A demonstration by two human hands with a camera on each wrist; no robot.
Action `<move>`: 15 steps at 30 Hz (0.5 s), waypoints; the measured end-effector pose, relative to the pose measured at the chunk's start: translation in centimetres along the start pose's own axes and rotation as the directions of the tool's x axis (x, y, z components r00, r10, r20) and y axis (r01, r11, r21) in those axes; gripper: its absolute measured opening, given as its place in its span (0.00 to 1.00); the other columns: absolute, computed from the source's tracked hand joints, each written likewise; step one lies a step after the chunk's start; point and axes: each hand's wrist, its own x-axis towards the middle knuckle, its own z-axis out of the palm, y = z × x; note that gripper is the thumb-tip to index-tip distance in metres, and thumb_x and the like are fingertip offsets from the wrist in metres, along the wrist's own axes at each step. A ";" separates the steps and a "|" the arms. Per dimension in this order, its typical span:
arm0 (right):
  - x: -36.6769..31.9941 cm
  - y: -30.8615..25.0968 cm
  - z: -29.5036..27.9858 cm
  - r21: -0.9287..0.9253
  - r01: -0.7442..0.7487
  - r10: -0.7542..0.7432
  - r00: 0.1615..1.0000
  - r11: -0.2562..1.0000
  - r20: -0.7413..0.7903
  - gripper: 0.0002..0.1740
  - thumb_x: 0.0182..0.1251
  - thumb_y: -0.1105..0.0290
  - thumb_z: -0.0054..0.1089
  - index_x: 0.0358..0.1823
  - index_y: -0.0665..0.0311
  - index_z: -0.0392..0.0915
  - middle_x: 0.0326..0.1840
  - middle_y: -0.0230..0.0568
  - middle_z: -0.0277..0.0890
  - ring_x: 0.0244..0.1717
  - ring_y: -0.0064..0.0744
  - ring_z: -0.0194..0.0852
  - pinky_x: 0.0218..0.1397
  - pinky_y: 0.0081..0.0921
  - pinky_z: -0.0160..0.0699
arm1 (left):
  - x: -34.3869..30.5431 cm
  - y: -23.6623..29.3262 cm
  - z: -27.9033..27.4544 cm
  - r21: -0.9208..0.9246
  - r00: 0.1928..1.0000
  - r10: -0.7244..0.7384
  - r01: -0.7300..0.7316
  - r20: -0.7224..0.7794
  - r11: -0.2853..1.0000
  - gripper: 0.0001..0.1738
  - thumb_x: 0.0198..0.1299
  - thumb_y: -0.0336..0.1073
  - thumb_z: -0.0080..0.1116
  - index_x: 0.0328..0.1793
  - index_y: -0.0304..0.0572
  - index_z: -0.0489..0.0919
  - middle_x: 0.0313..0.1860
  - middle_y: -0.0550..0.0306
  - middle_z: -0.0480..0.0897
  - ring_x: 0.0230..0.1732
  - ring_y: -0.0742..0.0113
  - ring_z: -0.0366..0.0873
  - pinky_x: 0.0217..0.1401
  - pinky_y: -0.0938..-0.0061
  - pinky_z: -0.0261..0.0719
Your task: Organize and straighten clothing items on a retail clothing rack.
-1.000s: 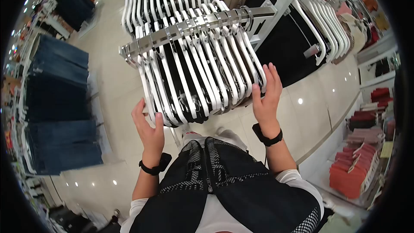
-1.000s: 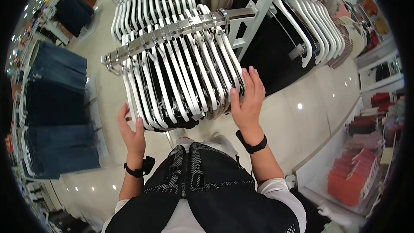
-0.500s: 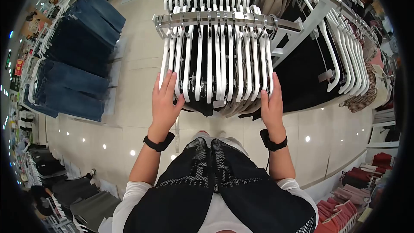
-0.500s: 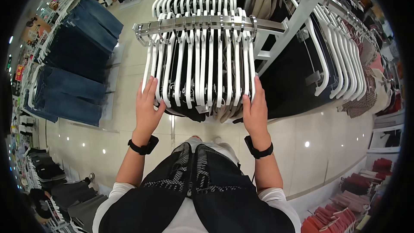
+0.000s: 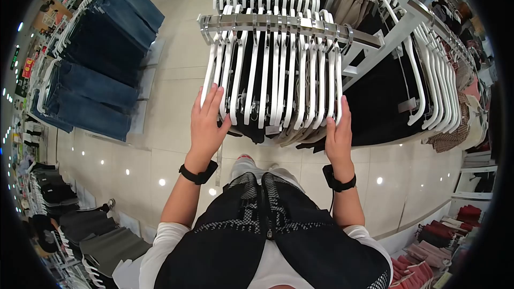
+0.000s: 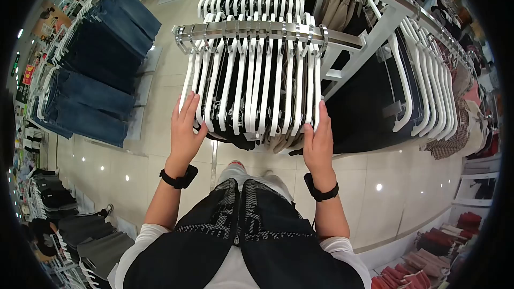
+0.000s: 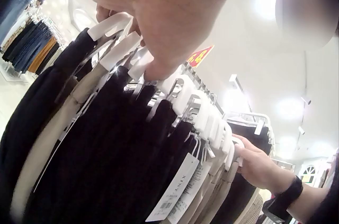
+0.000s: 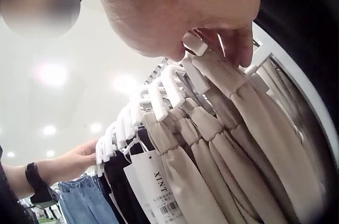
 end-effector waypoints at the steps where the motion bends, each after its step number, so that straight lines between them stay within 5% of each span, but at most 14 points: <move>1: 0.0 0.1 0.0 -0.012 0.002 -0.002 1.000 1.000 -0.001 0.33 0.81 0.74 0.50 0.83 0.71 0.54 0.74 0.64 0.67 0.71 0.61 0.71 0.74 0.45 0.70 | 0.1 0.0 -0.2 -0.002 1.000 0.000 0.000 0.012 1.000 0.42 0.57 0.27 0.67 0.82 0.44 0.69 0.82 0.47 0.70 0.80 0.34 0.63 0.81 0.48 0.65; 4: 0.1 -0.1 0.2 -0.032 -0.005 0.005 1.000 0.999 -0.011 0.33 0.81 0.74 0.50 0.83 0.71 0.55 0.75 0.64 0.66 0.71 0.62 0.71 0.74 0.46 0.69 | 0.4 -1.1 -1.1 -0.282 1.000 -0.014 0.012 -0.003 0.959 0.37 0.63 0.28 0.64 0.80 0.38 0.70 0.80 0.41 0.72 0.78 0.40 0.69 0.79 0.52 0.67; 7: 0.0 -0.3 0.1 -0.021 -0.041 0.041 0.999 0.999 -0.008 0.33 0.81 0.74 0.50 0.83 0.71 0.55 0.75 0.64 0.66 0.71 0.61 0.71 0.74 0.45 0.69 | 1.0 -3.1 -1.0 -0.580 0.966 -0.255 0.186 -0.038 0.793 0.32 0.67 0.29 0.62 0.77 0.34 0.72 0.77 0.39 0.74 0.75 0.48 0.74 0.75 0.58 0.72; 8: 0.0 -0.2 0.1 -0.020 -0.043 0.042 0.999 0.999 -0.010 0.33 0.81 0.73 0.50 0.83 0.71 0.55 0.75 0.64 0.66 0.71 0.61 0.71 0.74 0.45 0.69 | 1.6 -3.6 -0.9 -0.534 0.955 -0.274 0.175 -0.112 0.827 0.27 0.71 0.30 0.59 0.76 0.33 0.73 0.70 0.43 0.80 0.70 0.57 0.78 0.69 0.64 0.77; 11: 0.0 -0.4 0.2 -0.034 -0.032 0.031 0.999 0.999 -0.031 0.32 0.81 0.73 0.50 0.82 0.71 0.57 0.75 0.63 0.68 0.71 0.60 0.71 0.74 0.44 0.69 | 3.9 -6.1 -0.4 -0.713 0.910 -0.404 0.345 0.095 0.610 0.24 0.76 0.32 0.55 0.75 0.31 0.74 0.62 0.46 0.84 0.62 0.61 0.81 0.66 0.68 0.79; 12: 0.1 -0.7 0.2 -0.037 -0.039 0.037 0.999 0.999 -0.034 0.32 0.81 0.73 0.50 0.82 0.71 0.57 0.75 0.63 0.68 0.71 0.60 0.71 0.74 0.44 0.69 | 4.9 -6.5 -0.4 -0.756 0.904 -0.396 0.370 0.159 0.540 0.20 0.79 0.35 0.53 0.70 0.32 0.77 0.51 0.53 0.87 0.47 0.70 0.82 0.54 0.75 0.80; 15: 0.1 -0.9 0.5 -0.037 -0.086 0.084 0.995 0.996 -0.062 0.31 0.80 0.72 0.50 0.81 0.72 0.59 0.74 0.62 0.69 0.71 0.59 0.72 0.74 0.44 0.69 | 7.2 -8.5 0.3 -0.761 0.858 -0.383 0.493 0.343 0.421 0.17 0.79 0.38 0.55 0.63 0.34 0.80 0.41 0.61 0.87 0.37 0.78 0.76 0.42 0.80 0.74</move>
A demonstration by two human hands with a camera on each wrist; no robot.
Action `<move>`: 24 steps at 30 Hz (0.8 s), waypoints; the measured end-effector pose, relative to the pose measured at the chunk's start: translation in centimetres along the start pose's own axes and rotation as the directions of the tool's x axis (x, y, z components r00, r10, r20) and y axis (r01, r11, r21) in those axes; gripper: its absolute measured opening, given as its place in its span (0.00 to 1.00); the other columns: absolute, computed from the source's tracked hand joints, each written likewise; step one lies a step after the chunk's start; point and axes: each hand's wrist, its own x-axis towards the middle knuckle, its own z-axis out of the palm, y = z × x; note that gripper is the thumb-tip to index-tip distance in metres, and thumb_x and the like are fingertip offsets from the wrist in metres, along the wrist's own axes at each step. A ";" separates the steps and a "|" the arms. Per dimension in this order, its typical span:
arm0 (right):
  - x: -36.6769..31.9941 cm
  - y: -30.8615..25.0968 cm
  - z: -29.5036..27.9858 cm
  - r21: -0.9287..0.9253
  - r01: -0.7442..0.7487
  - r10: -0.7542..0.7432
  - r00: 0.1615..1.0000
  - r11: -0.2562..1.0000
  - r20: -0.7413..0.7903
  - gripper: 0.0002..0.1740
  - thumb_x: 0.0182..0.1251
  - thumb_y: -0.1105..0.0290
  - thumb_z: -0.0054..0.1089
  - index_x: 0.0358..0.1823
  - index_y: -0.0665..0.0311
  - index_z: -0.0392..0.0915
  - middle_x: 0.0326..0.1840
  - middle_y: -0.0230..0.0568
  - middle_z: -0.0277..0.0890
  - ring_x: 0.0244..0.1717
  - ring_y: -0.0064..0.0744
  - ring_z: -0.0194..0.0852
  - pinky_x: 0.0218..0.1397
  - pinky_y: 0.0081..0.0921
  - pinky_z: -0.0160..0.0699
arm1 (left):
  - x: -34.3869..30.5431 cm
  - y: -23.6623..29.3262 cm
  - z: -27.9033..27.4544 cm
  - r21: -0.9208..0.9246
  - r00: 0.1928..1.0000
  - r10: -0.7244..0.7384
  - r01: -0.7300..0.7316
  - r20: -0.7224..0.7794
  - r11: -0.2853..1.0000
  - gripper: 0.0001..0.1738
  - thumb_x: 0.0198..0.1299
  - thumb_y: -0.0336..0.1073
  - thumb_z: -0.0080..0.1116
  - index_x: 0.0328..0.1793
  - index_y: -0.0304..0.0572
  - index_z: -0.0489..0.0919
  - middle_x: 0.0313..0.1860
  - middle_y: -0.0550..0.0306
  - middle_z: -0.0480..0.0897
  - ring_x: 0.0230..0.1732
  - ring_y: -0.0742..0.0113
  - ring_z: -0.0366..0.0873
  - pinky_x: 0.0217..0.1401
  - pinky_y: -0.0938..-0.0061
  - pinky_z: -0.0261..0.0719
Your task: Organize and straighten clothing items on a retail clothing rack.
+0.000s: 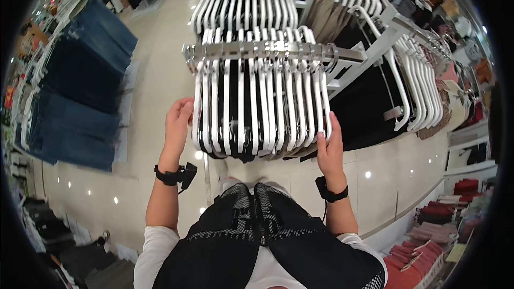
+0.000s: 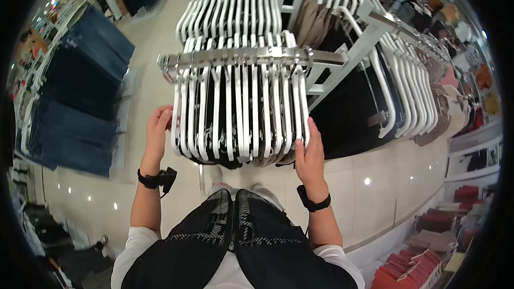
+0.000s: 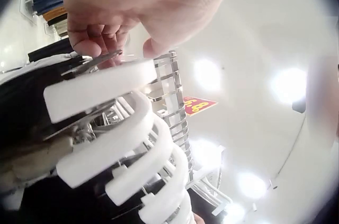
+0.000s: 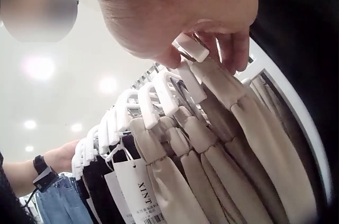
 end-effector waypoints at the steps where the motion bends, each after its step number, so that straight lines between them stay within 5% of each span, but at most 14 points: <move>1: 0.1 -0.2 0.2 -0.020 0.004 -0.004 1.000 1.000 -0.026 0.31 0.80 0.72 0.50 0.81 0.71 0.59 0.74 0.61 0.69 0.71 0.58 0.72 0.74 0.44 0.70 | 0.7 0.2 0.4 -0.022 1.000 -0.015 0.015 -0.018 1.000 0.14 0.78 0.39 0.57 0.59 0.36 0.81 0.35 0.67 0.85 0.31 0.83 0.71 0.33 0.83 0.66; 9: 0.7 -3.8 1.8 -0.166 -0.138 0.102 0.973 0.977 -0.208 0.30 0.71 0.79 0.51 0.76 0.70 0.66 0.66 0.58 0.72 0.66 0.58 0.73 0.71 0.44 0.71 | 4.7 -0.5 -0.5 0.011 0.943 -0.107 0.109 0.314 0.994 0.10 0.78 0.42 0.56 0.46 0.45 0.79 0.30 0.74 0.78 0.28 0.87 0.70 0.30 0.85 0.65; 13: 0.7 -5.3 2.9 -0.247 -0.215 0.133 0.941 0.945 -0.310 0.27 0.74 0.75 0.56 0.74 0.70 0.70 0.70 0.57 0.71 0.71 0.57 0.70 0.75 0.44 0.68 | 6.5 -1.1 -1.2 0.066 0.879 -0.103 0.082 0.465 0.994 0.13 0.80 0.41 0.53 0.47 0.40 0.82 0.32 0.70 0.81 0.30 0.84 0.74 0.32 0.83 0.73; 16: 0.6 -7.6 4.5 -0.386 -0.209 0.066 0.934 0.898 -0.351 0.30 0.74 0.71 0.57 0.76 0.68 0.68 0.77 0.55 0.69 0.79 0.56 0.64 0.81 0.48 0.58 | 6.7 -0.4 -1.2 0.005 0.851 -0.114 0.129 0.512 0.992 0.13 0.79 0.40 0.55 0.48 0.37 0.83 0.27 0.70 0.78 0.26 0.83 0.72 0.30 0.83 0.72; 18: 0.3 -8.8 5.5 -0.450 -0.154 0.059 0.974 0.880 -0.218 0.32 0.74 0.65 0.58 0.78 0.66 0.68 0.80 0.52 0.67 0.84 0.52 0.57 0.87 0.53 0.41 | 6.7 0.3 -1.9 0.026 0.841 -0.103 0.105 0.532 0.994 0.13 0.79 0.39 0.56 0.44 0.37 0.81 0.27 0.71 0.77 0.26 0.84 0.71 0.31 0.83 0.72; 20: -0.2 -9.8 7.0 -0.420 -0.152 0.082 0.980 0.895 -0.179 0.32 0.74 0.64 0.58 0.77 0.65 0.69 0.82 0.51 0.66 0.86 0.51 0.55 0.89 0.54 0.34 | 7.0 -0.2 -2.6 0.013 0.843 -0.098 0.108 0.530 0.994 0.13 0.78 0.40 0.57 0.40 0.41 0.79 0.27 0.71 0.76 0.26 0.85 0.71 0.29 0.82 0.71; 24: -1.1 -11.4 8.7 -0.401 -0.186 0.110 0.973 0.897 -0.204 0.31 0.75 0.62 0.58 0.77 0.64 0.70 0.82 0.52 0.65 0.86 0.52 0.54 0.88 0.54 0.38 | 7.5 -0.7 -3.9 -0.008 0.837 -0.120 0.146 0.534 0.989 0.13 0.77 0.40 0.59 0.41 0.40 0.80 0.26 0.72 0.76 0.26 0.85 0.70 0.29 0.83 0.69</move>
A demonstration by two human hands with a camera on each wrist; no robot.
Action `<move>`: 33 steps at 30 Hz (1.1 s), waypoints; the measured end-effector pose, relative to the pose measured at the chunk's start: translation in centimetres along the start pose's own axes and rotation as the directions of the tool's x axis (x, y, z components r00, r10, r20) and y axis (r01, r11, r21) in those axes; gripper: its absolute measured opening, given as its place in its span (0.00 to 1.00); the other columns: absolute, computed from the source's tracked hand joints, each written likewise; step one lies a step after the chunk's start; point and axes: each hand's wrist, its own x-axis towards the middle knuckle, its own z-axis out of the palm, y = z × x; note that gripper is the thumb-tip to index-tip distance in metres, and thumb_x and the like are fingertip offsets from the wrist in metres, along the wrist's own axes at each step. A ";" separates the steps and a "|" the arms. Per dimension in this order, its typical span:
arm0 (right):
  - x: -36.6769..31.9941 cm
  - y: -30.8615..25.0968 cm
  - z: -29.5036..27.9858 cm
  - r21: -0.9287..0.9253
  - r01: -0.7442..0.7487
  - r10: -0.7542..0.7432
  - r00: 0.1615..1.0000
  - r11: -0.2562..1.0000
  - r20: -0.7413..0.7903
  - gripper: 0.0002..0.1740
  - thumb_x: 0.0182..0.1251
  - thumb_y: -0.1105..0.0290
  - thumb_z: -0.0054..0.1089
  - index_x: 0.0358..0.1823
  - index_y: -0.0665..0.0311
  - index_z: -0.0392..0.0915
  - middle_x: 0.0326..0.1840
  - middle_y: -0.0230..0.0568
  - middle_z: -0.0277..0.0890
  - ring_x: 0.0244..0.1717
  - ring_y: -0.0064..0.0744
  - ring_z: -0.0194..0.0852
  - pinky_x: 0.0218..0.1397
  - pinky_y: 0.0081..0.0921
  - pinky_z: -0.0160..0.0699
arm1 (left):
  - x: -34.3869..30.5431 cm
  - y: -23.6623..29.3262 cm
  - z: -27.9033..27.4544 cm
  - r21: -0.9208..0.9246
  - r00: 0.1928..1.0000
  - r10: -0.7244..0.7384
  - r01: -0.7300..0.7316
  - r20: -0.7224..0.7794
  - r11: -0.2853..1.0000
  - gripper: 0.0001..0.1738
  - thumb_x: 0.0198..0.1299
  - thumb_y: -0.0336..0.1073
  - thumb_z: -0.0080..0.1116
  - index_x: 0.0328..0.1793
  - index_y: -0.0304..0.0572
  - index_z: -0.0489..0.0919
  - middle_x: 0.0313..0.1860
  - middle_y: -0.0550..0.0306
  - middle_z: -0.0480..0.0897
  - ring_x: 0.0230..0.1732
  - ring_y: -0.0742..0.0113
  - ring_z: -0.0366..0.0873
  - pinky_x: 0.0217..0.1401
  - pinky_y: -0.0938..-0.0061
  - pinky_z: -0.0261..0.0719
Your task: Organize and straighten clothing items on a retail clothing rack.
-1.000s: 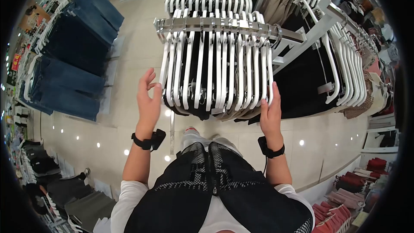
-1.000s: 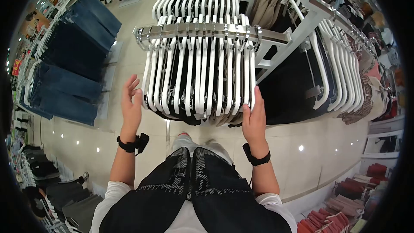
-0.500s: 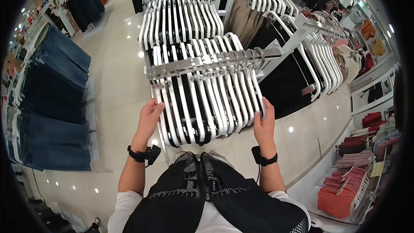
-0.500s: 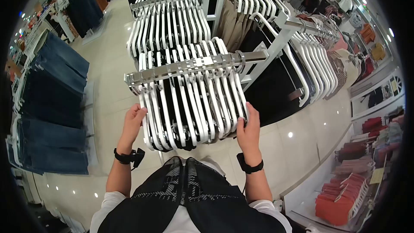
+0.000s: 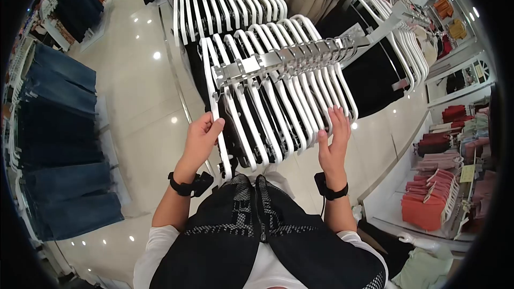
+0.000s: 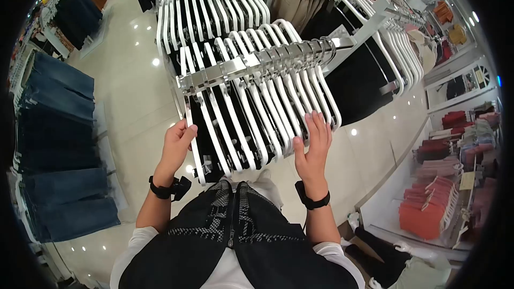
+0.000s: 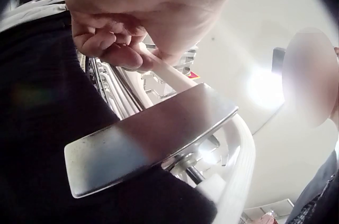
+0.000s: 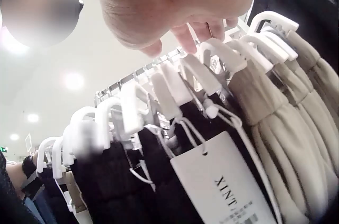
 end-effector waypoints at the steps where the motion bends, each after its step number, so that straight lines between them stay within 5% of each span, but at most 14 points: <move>1: -0.3 -0.7 0.0 0.015 0.007 -0.007 1.000 1.000 -0.006 0.32 0.75 0.62 0.58 0.77 0.65 0.69 0.82 0.52 0.66 0.86 0.53 0.54 0.88 0.54 0.41 | 0.0 0.0 0.4 -0.036 1.000 -0.001 0.001 0.000 0.999 0.13 0.77 0.40 0.59 0.41 0.39 0.80 0.26 0.72 0.75 0.26 0.85 0.69 0.29 0.82 0.68; 3: -0.7 -2.4 0.4 0.008 0.090 -0.090 0.996 0.996 -0.029 0.32 0.75 0.60 0.59 0.76 0.66 0.71 0.80 0.54 0.68 0.84 0.55 0.57 0.87 0.54 0.42 | 0.0 0.1 1.3 0.048 1.000 0.015 -0.015 -0.003 0.999 0.13 0.77 0.40 0.61 0.42 0.39 0.81 0.26 0.72 0.75 0.27 0.86 0.68 0.30 0.84 0.67; 6: -1.0 -6.2 1.2 0.037 0.188 -0.190 0.979 0.982 0.069 0.35 0.71 0.55 0.65 0.75 0.63 0.73 0.79 0.51 0.70 0.83 0.53 0.60 0.86 0.55 0.40 | -0.7 1.4 3.5 0.436 0.991 0.134 -0.107 -0.030 0.894 0.22 0.64 0.45 0.73 0.54 0.38 0.80 0.37 0.51 0.88 0.37 0.58 0.88 0.41 0.66 0.83; 8: -1.1 -7.6 1.9 0.055 0.257 -0.263 0.955 0.965 0.137 0.36 0.68 0.54 0.68 0.74 0.61 0.75 0.79 0.49 0.71 0.83 0.51 0.62 0.86 0.55 0.39 | -0.6 2.6 3.9 0.397 0.999 0.046 -0.030 -0.030 0.918 0.28 0.60 0.46 0.76 0.59 0.38 0.78 0.44 0.41 0.89 0.46 0.44 0.89 0.48 0.58 0.85; 9: -0.9 -7.8 2.2 0.070 0.274 -0.282 0.948 0.959 0.146 0.34 0.66 0.56 0.69 0.72 0.61 0.77 0.77 0.46 0.74 0.81 0.48 0.65 0.86 0.56 0.39 | -0.5 2.0 3.8 0.344 0.997 0.067 -0.050 -0.039 0.938 0.24 0.62 0.38 0.75 0.60 0.37 0.79 0.33 0.64 0.82 0.31 0.79 0.75 0.35 0.77 0.74; 14: -0.6 -6.8 2.7 0.121 0.254 -0.273 0.943 0.960 0.189 0.32 0.64 0.62 0.68 0.71 0.60 0.78 0.73 0.43 0.77 0.78 0.47 0.69 0.86 0.56 0.38 | -1.7 2.6 1.7 0.267 0.999 -0.020 0.031 -0.047 0.963 0.23 0.65 0.33 0.70 0.62 0.34 0.76 0.34 0.65 0.79 0.32 0.80 0.72 0.36 0.80 0.72; 16: -0.6 -6.9 2.9 0.087 0.275 -0.287 0.938 0.957 0.194 0.31 0.64 0.60 0.69 0.70 0.57 0.79 0.73 0.42 0.77 0.77 0.45 0.69 0.86 0.56 0.38 | -1.8 2.4 1.7 0.197 0.998 0.051 -0.041 -0.046 0.980 0.37 0.66 0.34 0.71 0.77 0.33 0.67 0.44 0.58 0.84 0.40 0.76 0.78 0.45 0.77 0.78; 18: -0.4 -7.5 3.0 0.068 0.278 -0.286 0.939 0.958 0.189 0.33 0.64 0.54 0.71 0.70 0.56 0.79 0.73 0.41 0.77 0.77 0.44 0.69 0.86 0.57 0.38 | -2.2 2.5 2.8 0.234 0.982 0.174 -0.153 -0.070 0.960 0.55 0.64 0.35 0.73 0.89 0.33 0.48 0.58 0.49 0.83 0.51 0.67 0.82 0.56 0.71 0.81; 19: -0.5 -7.9 3.0 0.060 0.280 -0.287 0.939 0.958 0.191 0.34 0.63 0.51 0.72 0.70 0.55 0.80 0.73 0.41 0.76 0.77 0.44 0.69 0.86 0.58 0.38 | -1.8 2.7 3.3 0.271 0.964 0.266 -0.258 0.008 0.928 0.69 0.60 0.35 0.77 0.90 0.34 0.32 0.67 0.42 0.79 0.61 0.58 0.82 0.64 0.66 0.80; 20: -0.6 -8.1 3.3 0.049 0.285 -0.289 0.939 0.957 0.184 0.36 0.62 0.48 0.73 0.70 0.54 0.79 0.73 0.41 0.76 0.77 0.44 0.69 0.86 0.58 0.38 | -2.4 3.1 4.0 0.417 0.966 0.254 -0.248 0.043 0.874 0.73 0.55 0.36 0.80 0.90 0.34 0.31 0.69 0.39 0.77 0.64 0.52 0.82 0.67 0.64 0.79; 23: -0.7 -7.8 3.4 0.029 0.303 -0.303 0.935 0.952 0.183 0.44 0.56 0.37 0.75 0.70 0.54 0.79 0.74 0.40 0.75 0.77 0.44 0.68 0.85 0.61 0.37 | -2.2 3.1 5.0 0.603 0.948 0.317 -0.265 0.021 0.752 0.74 0.54 0.44 0.80 0.88 0.25 0.32 0.70 0.29 0.76 0.63 0.36 0.82 0.66 0.56 0.80; 25: -0.6 -6.9 2.9 0.042 0.308 -0.310 0.922 0.950 0.231 0.44 0.56 0.37 0.74 0.71 0.54 0.78 0.75 0.40 0.75 0.79 0.43 0.67 0.85 0.61 0.36 | -2.3 3.5 4.7 0.378 0.966 0.258 -0.242 0.010 0.894 0.73 0.54 0.42 0.79 0.88 0.26 0.33 0.72 0.28 0.73 0.64 0.36 0.80 0.66 0.57 0.79; 30: -0.2 -4.5 1.7 0.139 0.372 -0.397 0.856 0.918 0.332 0.38 0.63 0.41 0.71 0.68 0.55 0.80 0.80 0.40 0.71 0.82 0.42 0.62 0.86 0.56 0.36 | -2.8 3.1 4.6 0.462 0.952 0.300 -0.239 -0.061 0.854 0.67 0.55 0.37 0.76 0.90 0.29 0.39 0.72 0.29 0.72 0.66 0.39 0.77 0.68 0.57 0.77; 33: 0.3 -4.0 1.3 0.137 0.440 -0.457 0.807 0.888 0.374 0.31 0.69 0.46 0.66 0.70 0.47 0.81 0.83 0.40 0.66 0.83 0.41 0.59 0.86 0.54 0.36 | -4.1 3.5 5.8 0.760 0.925 0.370 -0.180 -0.085 0.625 0.61 0.56 0.51 0.77 0.86 0.28 0.54 0.74 0.23 0.69 0.66 0.32 0.76 0.68 0.50 0.73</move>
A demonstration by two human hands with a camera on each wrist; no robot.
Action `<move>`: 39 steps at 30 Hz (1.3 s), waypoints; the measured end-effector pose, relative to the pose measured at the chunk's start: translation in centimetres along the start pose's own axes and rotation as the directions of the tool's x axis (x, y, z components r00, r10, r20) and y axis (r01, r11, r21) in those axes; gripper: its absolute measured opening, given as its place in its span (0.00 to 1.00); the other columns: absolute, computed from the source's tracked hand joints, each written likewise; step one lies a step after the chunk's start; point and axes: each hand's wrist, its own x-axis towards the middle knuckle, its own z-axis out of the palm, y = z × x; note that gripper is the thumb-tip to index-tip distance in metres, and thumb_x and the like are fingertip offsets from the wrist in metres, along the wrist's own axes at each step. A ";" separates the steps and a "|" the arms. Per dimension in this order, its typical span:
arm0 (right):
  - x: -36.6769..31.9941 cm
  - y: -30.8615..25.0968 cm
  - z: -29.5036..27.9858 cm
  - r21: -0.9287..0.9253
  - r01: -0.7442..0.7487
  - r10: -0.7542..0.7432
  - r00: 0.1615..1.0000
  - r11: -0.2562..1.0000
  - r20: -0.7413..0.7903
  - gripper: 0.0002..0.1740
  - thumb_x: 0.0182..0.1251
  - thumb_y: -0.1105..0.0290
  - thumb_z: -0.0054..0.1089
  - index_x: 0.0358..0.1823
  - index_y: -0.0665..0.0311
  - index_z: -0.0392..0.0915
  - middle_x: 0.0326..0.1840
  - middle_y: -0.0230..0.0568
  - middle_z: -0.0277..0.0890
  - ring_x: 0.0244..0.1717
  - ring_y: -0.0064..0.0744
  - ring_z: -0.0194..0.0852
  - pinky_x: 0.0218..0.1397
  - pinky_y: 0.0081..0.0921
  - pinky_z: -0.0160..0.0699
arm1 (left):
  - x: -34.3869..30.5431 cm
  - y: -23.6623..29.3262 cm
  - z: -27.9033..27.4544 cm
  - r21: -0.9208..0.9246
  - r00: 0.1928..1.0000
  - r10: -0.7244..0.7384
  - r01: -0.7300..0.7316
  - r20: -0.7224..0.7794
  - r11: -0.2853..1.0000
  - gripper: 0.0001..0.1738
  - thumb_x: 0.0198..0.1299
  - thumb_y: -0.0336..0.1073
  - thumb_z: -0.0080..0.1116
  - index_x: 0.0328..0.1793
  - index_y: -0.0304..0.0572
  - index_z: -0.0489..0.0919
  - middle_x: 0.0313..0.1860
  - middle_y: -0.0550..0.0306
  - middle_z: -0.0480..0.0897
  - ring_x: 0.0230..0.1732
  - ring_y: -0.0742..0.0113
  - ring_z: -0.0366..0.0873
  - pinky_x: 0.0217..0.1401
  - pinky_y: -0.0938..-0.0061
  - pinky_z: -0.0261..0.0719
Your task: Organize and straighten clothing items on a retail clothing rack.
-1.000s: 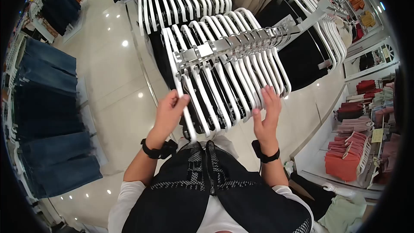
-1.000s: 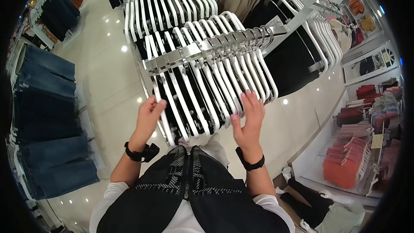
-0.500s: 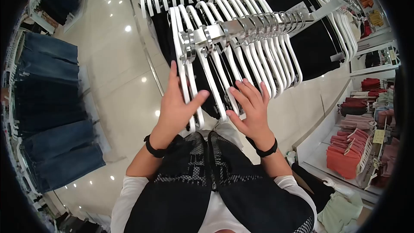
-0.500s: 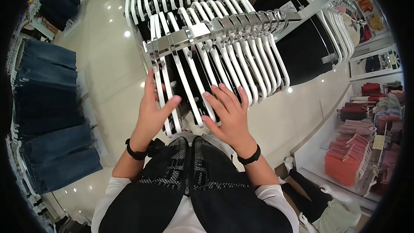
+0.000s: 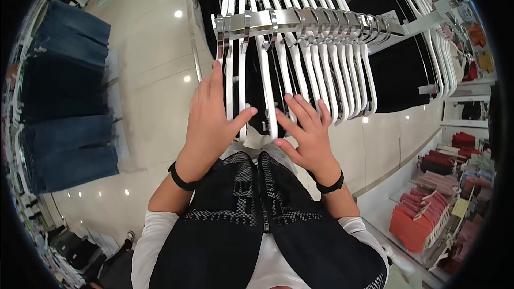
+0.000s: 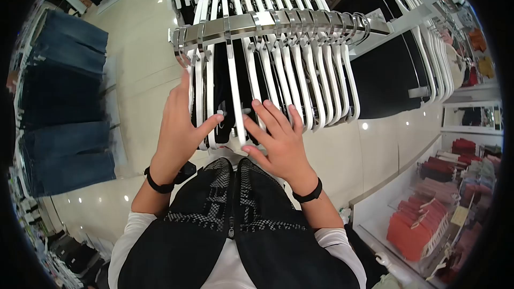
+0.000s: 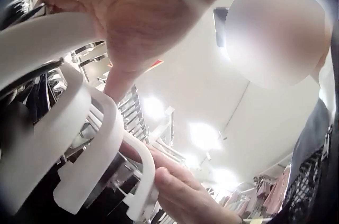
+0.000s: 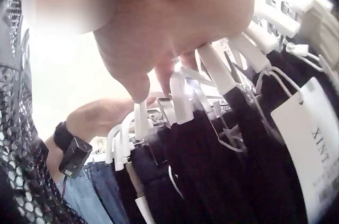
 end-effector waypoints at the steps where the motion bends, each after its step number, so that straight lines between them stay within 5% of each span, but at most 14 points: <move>1: 0.0 0.1 0.1 -0.040 0.030 -0.030 1.000 0.999 0.007 0.30 0.69 0.47 0.67 0.70 0.45 0.81 0.84 0.39 0.65 0.83 0.41 0.59 0.86 0.54 0.37 | -0.7 0.6 0.4 0.144 0.998 0.046 -0.042 -0.030 0.989 0.59 0.56 0.55 0.77 0.85 0.28 0.58 0.75 0.22 0.68 0.66 0.30 0.75 0.68 0.49 0.73; 2: -0.1 0.2 0.3 -0.068 0.052 -0.052 0.999 0.996 0.002 0.29 0.68 0.49 0.68 0.69 0.43 0.81 0.84 0.39 0.64 0.83 0.41 0.59 0.85 0.56 0.40 | -1.3 1.2 0.8 0.286 0.994 0.096 -0.077 -0.052 0.955 0.58 0.56 0.58 0.76 0.83 0.27 0.62 0.75 0.21 0.67 0.67 0.29 0.75 0.68 0.47 0.72; 3: -0.1 0.2 0.4 -0.068 0.072 -0.073 0.997 0.995 -0.006 0.30 0.66 0.52 0.70 0.70 0.43 0.80 0.84 0.39 0.64 0.83 0.41 0.60 0.84 0.57 0.42 | -1.7 2.3 1.0 0.224 0.998 0.043 -0.031 -0.049 0.974 0.58 0.54 0.66 0.75 0.78 0.26 0.69 0.77 0.18 0.65 0.68 0.25 0.73 0.68 0.44 0.71; 11: -0.9 3.6 -2.6 0.050 0.142 -0.143 0.990 0.989 0.015 0.35 0.64 0.63 0.72 0.75 0.50 0.75 0.79 0.41 0.70 0.81 0.42 0.64 0.83 0.58 0.51 | -3.9 5.4 3.4 0.361 0.976 -0.069 0.141 -0.206 0.922 0.50 0.54 0.52 0.78 0.79 0.36 0.71 0.82 0.30 0.64 0.74 0.32 0.70 0.72 0.48 0.68; 17: -0.9 5.6 -2.6 0.005 0.298 -0.298 0.955 0.955 0.017 0.35 0.65 0.66 0.70 0.76 0.52 0.74 0.80 0.41 0.69 0.81 0.44 0.63 0.83 0.57 0.52 | -5.0 7.4 6.7 0.435 0.954 0.002 0.136 -0.301 0.890 0.50 0.56 0.59 0.76 0.79 0.38 0.72 0.82 0.37 0.67 0.81 0.29 0.60 0.76 0.40 0.62; 21: -1.0 6.0 -2.7 0.044 0.289 -0.291 0.956 0.956 0.034 0.37 0.65 0.65 0.70 0.76 0.57 0.72 0.81 0.43 0.67 0.82 0.46 0.61 0.83 0.57 0.52 | -5.2 7.7 7.4 0.481 0.958 -0.015 0.156 -0.285 0.863 0.57 0.50 0.69 0.74 0.79 0.40 0.72 0.81 0.37 0.68 0.83 0.29 0.57 0.78 0.39 0.59; 28: -1.0 6.0 -2.9 0.081 0.289 -0.293 0.956 0.954 0.036 0.39 0.64 0.65 0.70 0.77 0.59 0.70 0.81 0.45 0.67 0.82 0.47 0.61 0.84 0.55 0.52 | -5.4 7.7 7.4 0.447 0.958 -0.026 0.156 -0.285 0.881 0.53 0.50 0.53 0.77 0.82 0.43 0.70 0.81 0.39 0.68 0.84 0.30 0.55 0.78 0.39 0.59; 39: -0.7 5.0 -2.2 0.058 0.227 -0.227 0.974 0.972 -0.013 0.40 0.61 0.66 0.71 0.76 0.61 0.71 0.79 0.45 0.69 0.80 0.45 0.65 0.82 0.52 0.54 | -5.1 6.7 5.0 0.383 0.982 0.100 -0.032 -0.158 0.923 0.43 0.57 0.56 0.74 0.77 0.50 0.76 0.79 0.47 0.72 0.83 0.35 0.58 0.81 0.37 0.56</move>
